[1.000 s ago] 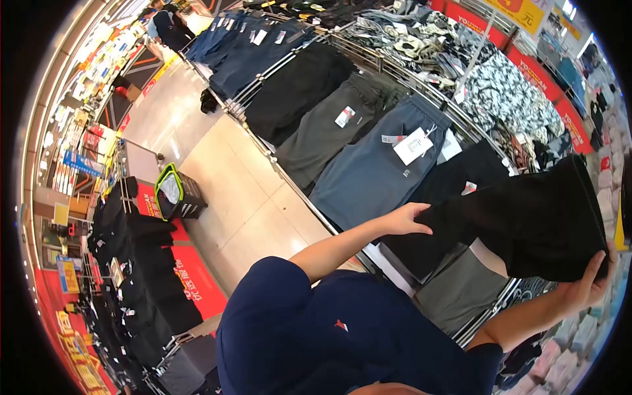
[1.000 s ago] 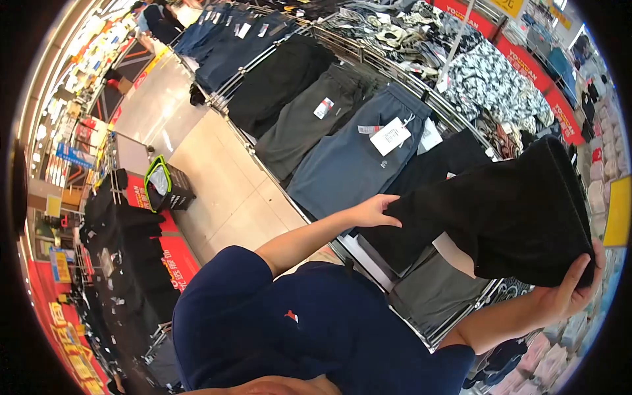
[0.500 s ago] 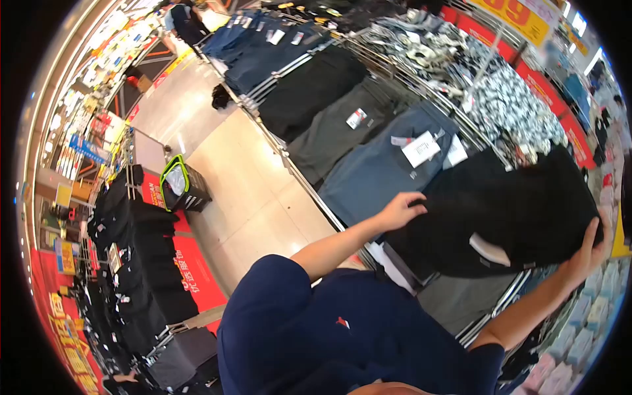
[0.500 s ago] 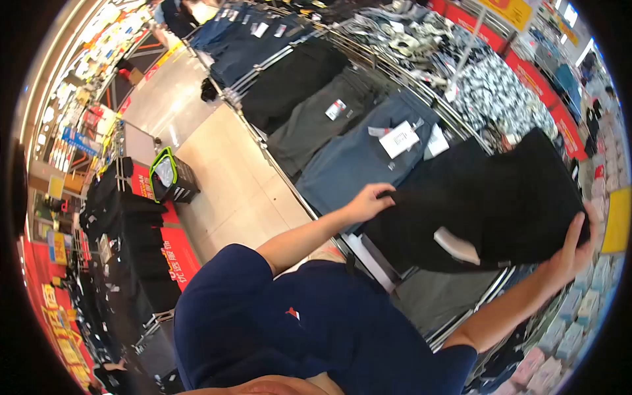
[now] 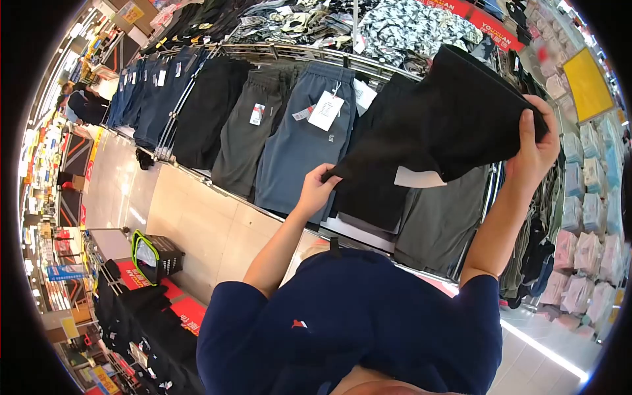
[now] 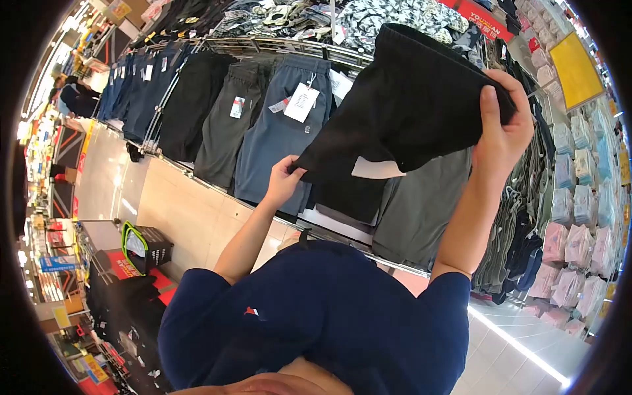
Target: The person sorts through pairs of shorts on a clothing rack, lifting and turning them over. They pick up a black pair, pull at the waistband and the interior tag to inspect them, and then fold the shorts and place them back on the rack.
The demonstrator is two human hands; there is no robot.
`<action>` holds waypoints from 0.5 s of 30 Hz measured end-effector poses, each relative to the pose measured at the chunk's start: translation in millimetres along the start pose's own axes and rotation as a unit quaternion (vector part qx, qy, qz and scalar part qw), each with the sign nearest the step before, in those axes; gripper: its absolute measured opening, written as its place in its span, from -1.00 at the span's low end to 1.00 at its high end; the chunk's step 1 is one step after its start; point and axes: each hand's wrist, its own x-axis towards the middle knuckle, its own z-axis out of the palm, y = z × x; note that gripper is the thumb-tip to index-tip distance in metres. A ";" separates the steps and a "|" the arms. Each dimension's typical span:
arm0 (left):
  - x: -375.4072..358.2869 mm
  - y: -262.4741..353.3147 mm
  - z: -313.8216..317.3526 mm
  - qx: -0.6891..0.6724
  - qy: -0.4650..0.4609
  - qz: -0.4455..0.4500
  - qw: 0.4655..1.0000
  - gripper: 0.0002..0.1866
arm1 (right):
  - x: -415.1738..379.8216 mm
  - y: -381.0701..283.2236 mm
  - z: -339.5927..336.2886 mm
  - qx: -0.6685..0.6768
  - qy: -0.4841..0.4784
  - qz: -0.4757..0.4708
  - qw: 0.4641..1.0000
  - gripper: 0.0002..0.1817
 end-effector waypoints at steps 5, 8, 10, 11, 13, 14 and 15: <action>-2.6 -3.5 -12.7 0.026 0.016 -0.014 0.999 -0.90 | -3.5 20.9 -8.1 0.017 0.000 0.036 0.999 -0.82; 13.5 -11.2 -11.8 0.037 0.044 0.009 0.998 -0.96 | 4.4 41.9 -4.4 0.001 0.007 0.020 1.000 -0.82; 25.7 -17.1 -7.0 0.055 0.068 0.032 0.996 -0.94 | 5.6 52.6 -0.7 0.036 0.009 0.036 0.999 -0.82; 31.2 -21.3 -4.6 0.055 0.060 0.042 0.996 -0.89 | 4.5 55.6 0.7 0.035 0.014 0.046 0.998 -0.82; 34.6 -23.7 1.1 0.069 0.060 0.035 0.995 -0.88 | 2.3 61.3 -0.8 0.040 0.018 0.055 0.998 -0.82; 36.5 -24.8 2.5 0.078 0.060 0.031 0.995 -0.87 | 1.2 59.5 -1.7 0.040 0.029 0.052 0.997 -0.81; 34.7 -25.9 3.1 0.089 0.050 0.025 0.995 -0.87 | -2.3 54.6 -2.4 0.040 0.040 0.050 0.997 -0.80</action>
